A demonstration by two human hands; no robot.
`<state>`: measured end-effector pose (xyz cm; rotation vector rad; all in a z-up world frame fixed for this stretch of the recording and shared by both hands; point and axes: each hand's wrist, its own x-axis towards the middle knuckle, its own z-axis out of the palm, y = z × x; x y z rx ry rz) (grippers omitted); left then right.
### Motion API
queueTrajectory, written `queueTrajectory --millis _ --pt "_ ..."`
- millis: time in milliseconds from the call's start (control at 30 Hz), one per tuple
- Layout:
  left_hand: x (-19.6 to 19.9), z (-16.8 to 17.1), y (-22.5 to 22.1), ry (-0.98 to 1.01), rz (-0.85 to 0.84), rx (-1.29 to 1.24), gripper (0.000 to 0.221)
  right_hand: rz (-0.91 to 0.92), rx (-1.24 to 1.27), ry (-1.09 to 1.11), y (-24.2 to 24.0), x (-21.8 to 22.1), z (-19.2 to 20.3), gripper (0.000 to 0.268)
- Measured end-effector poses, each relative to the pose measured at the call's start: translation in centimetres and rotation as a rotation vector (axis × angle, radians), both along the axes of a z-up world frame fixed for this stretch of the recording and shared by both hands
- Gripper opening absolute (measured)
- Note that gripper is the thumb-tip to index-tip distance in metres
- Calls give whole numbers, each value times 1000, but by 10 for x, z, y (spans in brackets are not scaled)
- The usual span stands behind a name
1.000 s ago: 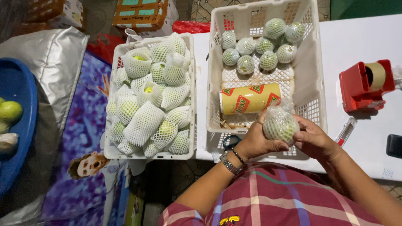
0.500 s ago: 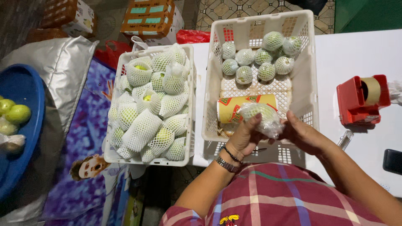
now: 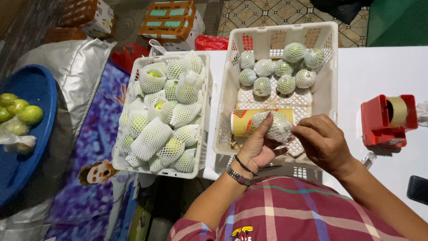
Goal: The person places individual guavas into plastic bags, cuts segments of foam mesh sleeves with scissors, and slides the sleeves over the bagged fruit.
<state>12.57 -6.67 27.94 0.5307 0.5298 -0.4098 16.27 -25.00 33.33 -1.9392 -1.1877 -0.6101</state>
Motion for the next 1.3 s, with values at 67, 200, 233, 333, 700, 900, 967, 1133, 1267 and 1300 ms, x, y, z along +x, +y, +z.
queueTrajectory --millis 67,200,233,333,700,900,967,1133,1267,1300 --pt "-3 -1 1 -4 -17 0 57 13 46 16 -2 -6 -3 11" --pt "-3 12 1 71 -28 27 64 -10 139 45 -3 -18 -17 17" --pt "-4 19 2 68 -26 27 64 -8 140 43 -1 -20 -25 17" --pt "-4 31 2 -44 66 14 86 -142 199 117 7 -28 -37 14" --pt "-3 22 7 -74 145 170 84 -98 287 478 17 -35 -24 5" --pt "-9 22 9 -63 153 155 81 13 273 391 7 -27 -34 40" --pt "-6 34 10 -61 151 142 83 45 206 297 16 -24 -13 62" --pt "-11 41 7 -92 150 81 84 113 83 164 24 -13 -29 75" --pt "-8 36 6 -72 103 82 96 90 79 81 29 -6 -27 29" --pt "-6 29 5 -76 97 85 100 60 70 62 29 -4 -26 21"
